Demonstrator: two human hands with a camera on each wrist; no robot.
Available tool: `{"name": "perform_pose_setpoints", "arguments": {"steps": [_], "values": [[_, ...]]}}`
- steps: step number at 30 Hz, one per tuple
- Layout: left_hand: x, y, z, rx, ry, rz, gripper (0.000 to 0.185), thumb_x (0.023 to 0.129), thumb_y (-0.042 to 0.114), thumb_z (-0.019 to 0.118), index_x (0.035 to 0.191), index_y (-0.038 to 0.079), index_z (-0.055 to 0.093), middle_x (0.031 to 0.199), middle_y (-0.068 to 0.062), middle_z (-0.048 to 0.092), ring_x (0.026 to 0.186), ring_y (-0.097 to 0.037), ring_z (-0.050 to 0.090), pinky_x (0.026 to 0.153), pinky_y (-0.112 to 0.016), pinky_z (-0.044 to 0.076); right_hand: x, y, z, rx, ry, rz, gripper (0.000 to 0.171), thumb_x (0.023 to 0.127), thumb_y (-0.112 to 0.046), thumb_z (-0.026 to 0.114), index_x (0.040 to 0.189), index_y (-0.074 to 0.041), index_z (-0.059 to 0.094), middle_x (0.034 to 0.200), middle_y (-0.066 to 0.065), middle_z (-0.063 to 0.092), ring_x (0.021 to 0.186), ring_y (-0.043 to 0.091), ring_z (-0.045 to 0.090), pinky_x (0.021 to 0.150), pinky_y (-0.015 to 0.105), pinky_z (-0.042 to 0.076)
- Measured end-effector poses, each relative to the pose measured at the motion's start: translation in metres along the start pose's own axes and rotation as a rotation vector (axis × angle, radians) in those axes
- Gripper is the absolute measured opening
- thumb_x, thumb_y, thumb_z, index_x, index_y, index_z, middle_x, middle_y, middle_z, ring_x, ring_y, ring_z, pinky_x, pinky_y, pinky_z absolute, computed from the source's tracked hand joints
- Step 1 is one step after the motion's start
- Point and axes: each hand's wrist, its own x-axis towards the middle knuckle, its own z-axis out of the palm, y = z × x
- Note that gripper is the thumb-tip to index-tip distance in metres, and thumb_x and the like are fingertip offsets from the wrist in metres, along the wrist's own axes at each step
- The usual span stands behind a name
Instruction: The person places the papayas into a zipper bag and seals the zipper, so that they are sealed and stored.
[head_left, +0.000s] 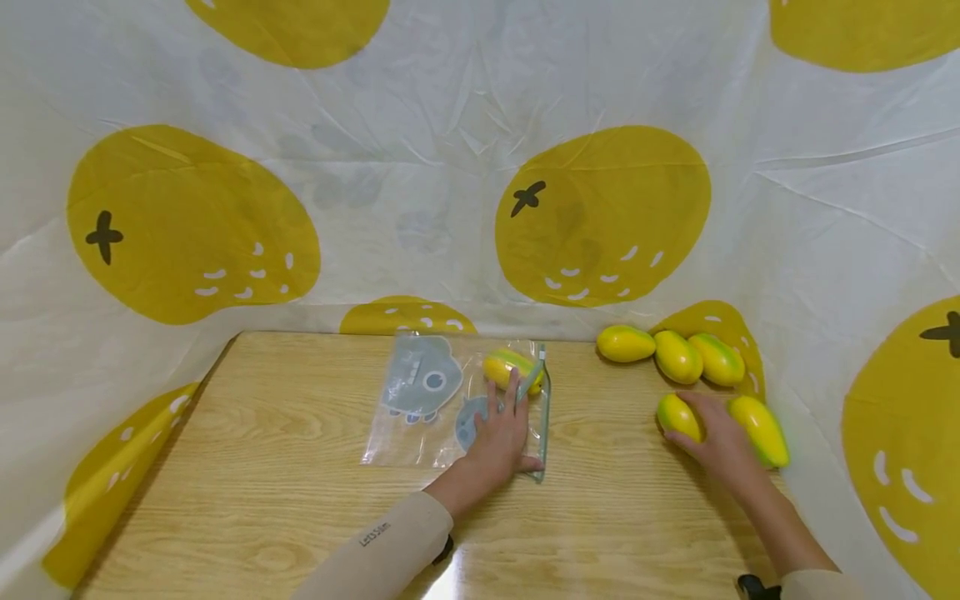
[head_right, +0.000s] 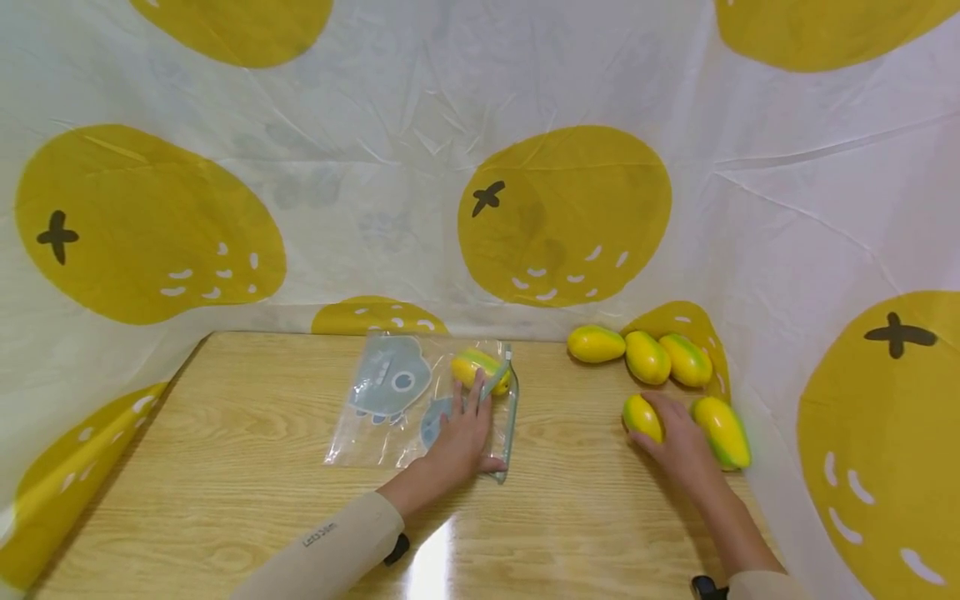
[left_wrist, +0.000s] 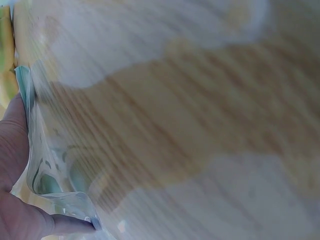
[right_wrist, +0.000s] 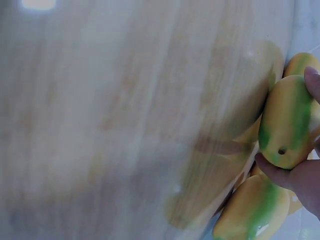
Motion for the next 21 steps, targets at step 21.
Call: {"name": "perform_pose_setpoints", "arguments": {"steps": [21], "values": [[0.000,0.000,-0.002,0.010,0.001,0.014,0.127,0.066,0.073,0.081,0.160,0.003,0.032,0.174,-0.019,-0.002,0.152,-0.056,0.023,0.093,-0.065,0.055,0.021,-0.029,0.008,0.119,-0.225,0.001,0.084,0.088,-0.009,0.081,0.152,0.012,0.030,0.146,0.038,0.042,0.133,0.054,0.043,0.101,0.069,0.038]]}}
